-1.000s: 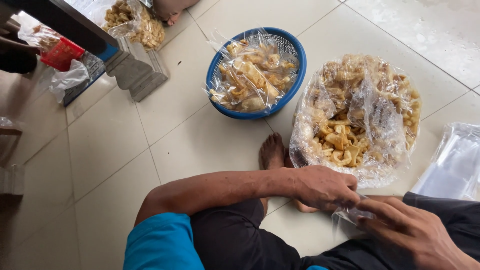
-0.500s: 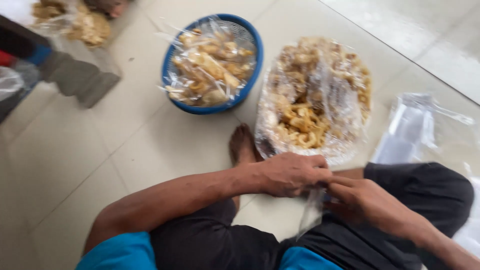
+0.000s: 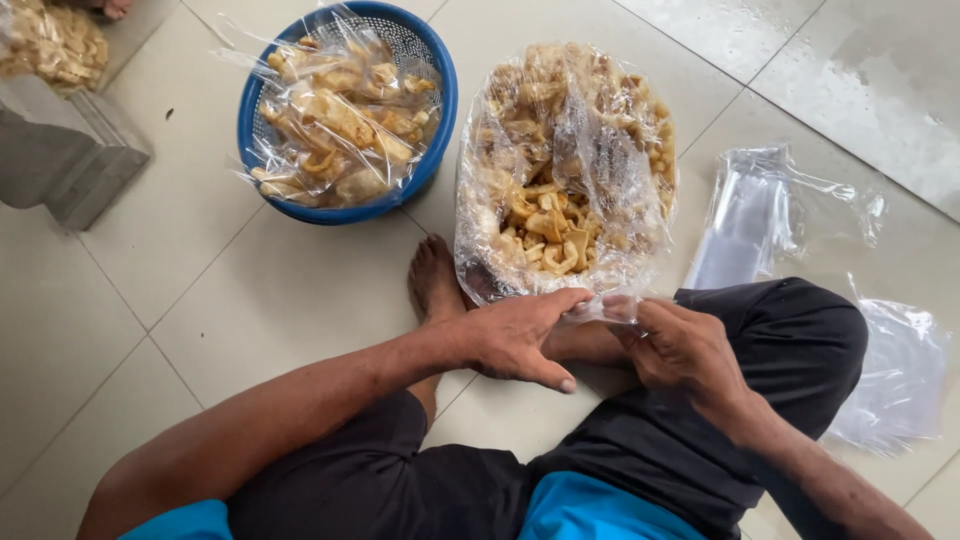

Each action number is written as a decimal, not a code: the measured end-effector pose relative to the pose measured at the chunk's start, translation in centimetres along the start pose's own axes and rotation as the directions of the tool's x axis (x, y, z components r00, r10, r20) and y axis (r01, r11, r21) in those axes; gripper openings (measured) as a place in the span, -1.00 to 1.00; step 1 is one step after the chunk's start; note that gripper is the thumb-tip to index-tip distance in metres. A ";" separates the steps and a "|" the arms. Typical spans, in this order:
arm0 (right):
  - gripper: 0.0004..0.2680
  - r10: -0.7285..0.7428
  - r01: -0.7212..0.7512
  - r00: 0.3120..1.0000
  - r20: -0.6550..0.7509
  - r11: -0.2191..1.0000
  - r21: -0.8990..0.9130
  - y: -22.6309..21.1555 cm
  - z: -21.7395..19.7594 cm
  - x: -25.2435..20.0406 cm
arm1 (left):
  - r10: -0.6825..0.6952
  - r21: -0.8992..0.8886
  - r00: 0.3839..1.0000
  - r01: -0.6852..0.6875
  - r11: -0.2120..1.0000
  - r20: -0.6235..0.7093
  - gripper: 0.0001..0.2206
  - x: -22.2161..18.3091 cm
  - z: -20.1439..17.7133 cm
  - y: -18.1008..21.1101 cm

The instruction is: Manually packing fried snacks into plastic bags while sitting on the floor

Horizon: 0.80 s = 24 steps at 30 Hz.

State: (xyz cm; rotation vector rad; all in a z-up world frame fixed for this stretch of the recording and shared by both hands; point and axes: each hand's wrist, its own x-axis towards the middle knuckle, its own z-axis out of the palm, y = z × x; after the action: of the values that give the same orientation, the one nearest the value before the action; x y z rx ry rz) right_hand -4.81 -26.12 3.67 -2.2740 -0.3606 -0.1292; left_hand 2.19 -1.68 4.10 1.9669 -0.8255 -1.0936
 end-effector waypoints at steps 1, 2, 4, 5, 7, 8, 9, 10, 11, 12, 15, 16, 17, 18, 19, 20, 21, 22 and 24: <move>-0.96 0.002 -0.002 1.000 0.000 1.000 -0.001 0.1 0.5 -0.3 | 0.001 -0.001 1.000 -0.001 1.000 0.002 0.04 -0.2 0.3 -0.3; -0.95 -0.025 0.025 1.000 0.008 0.999 0.030 0.2 1.0 -0.6 | 0.036 -0.082 0.999 -0.036 0.996 0.001 -0.10 -0.3 0.6 -0.5; -0.93 -0.052 0.051 0.999 0.013 0.997 0.062 -0.2 1.3 -0.6 | 0.069 -0.160 0.998 -0.069 0.985 0.000 -0.22 -0.4 1.0 -0.8; -0.96 -0.049 0.039 0.996 0.068 0.989 0.140 -0.7 1.1 -0.4 | 0.081 -0.166 0.996 -0.086 0.982 -0.038 -0.41 -0.2 1.2 -0.9; -0.95 -0.049 0.021 0.991 0.125 0.976 0.216 -1.4 0.6 0.0 | 0.092 -0.174 0.993 -0.104 0.979 -0.074 -0.56 0.0 1.6 -1.0; -0.94 -0.052 0.001 0.982 0.180 0.963 0.271 -1.5 0.3 0.2 | 0.055 -0.174 0.994 -0.071 0.982 -0.095 -0.63 -0.1 1.8 -1.0; -0.92 -0.056 -0.023 0.971 0.233 0.946 0.323 -1.6 0.0 0.4 | 0.019 -0.175 0.993 -0.040 0.984 -0.116 -0.69 -0.1 2.0 -1.1; -0.92 -0.053 -0.026 0.971 0.235 0.946 0.322 -1.8 -0.2 0.4 | 0.020 -0.177 0.993 -0.040 0.983 -0.114 -0.69 -0.2 2.0 -0.8; -0.91 -0.051 -0.042 0.967 0.249 0.934 0.354 -2.0 -0.5 0.5 | -0.004 -0.184 0.992 -0.021 0.983 -0.130 -0.71 -0.3 1.9 -0.6; -0.88 -0.050 -0.058 0.963 0.263 0.921 0.385 -2.2 -0.7 0.6 | -0.027 -0.191 0.989 -0.001 0.982 -0.146 -0.73 -0.4 1.7 -0.3; -0.88 -0.044 -0.079 0.964 0.261 0.895 0.439 -3.2 -1.1 1.0 | 0.310 0.216 0.896 -0.250 0.944 -0.319 -0.81 -0.3 1.4 -1.1; -0.88 -0.042 -0.081 0.964 0.262 0.895 0.440 -2.5 -0.9 0.8 | 0.310 0.214 0.896 -0.250 0.944 -0.318 -0.81 0.0 1.2 -1.6; -0.90 -0.036 -0.103 0.958 0.284 0.882 0.459 -1.8 -0.6 0.5 | 0.142 0.048 0.927 -0.134 0.990 -0.348 -0.87 0.2 0.9 -2.2; -0.84 -0.030 -0.125 0.952 0.306 0.870 0.477 -1.1 -0.4 0.3 | -0.031 -0.120 0.936 -0.012 0.993 -0.350 -0.85 0.5 0.7 -2.8; -0.84 -0.028 -0.127 0.952 0.305 0.869 0.478 -0.8 -0.3 0.3 | -0.031 -0.120 0.937 -0.012 0.993 -0.348 -0.85 0.5 1.0 -3.2; -0.83 -0.030 -0.143 0.951 0.306 0.840 0.524 -0.5 -0.2 0.4 | -0.093 -0.320 0.901 -0.053 0.946 -0.424 -0.85 0.5 1.2 -3.5; -0.81 -0.029 -0.159 0.951 0.307 0.808 0.568 -0.2 -0.2 0.3 | -0.170 -0.502 0.860 -0.111 0.858 -0.481 -0.85 0.5 1.6 -3.9; -0.81 -0.025 -0.162 0.952 0.306 0.807 0.568 0.1 -0.1 0.1 | -0.169 -0.503 0.862 -0.110 0.857 -0.477 -0.85 0.2 1.3 -2.9; -0.77 0.077 -0.312 0.928 0.365 0.696 0.646 0.8 0.1 -0.2 | -0.205 -0.593 0.842 -0.160 0.789 -0.499 -0.83 -0.5 0.7 -1.1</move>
State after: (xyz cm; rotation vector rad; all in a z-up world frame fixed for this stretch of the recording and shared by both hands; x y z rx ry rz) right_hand -4.75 -26.64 2.98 -1.5420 -0.2593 0.4296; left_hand 1.60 -0.91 3.16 1.5731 -0.0908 -0.6287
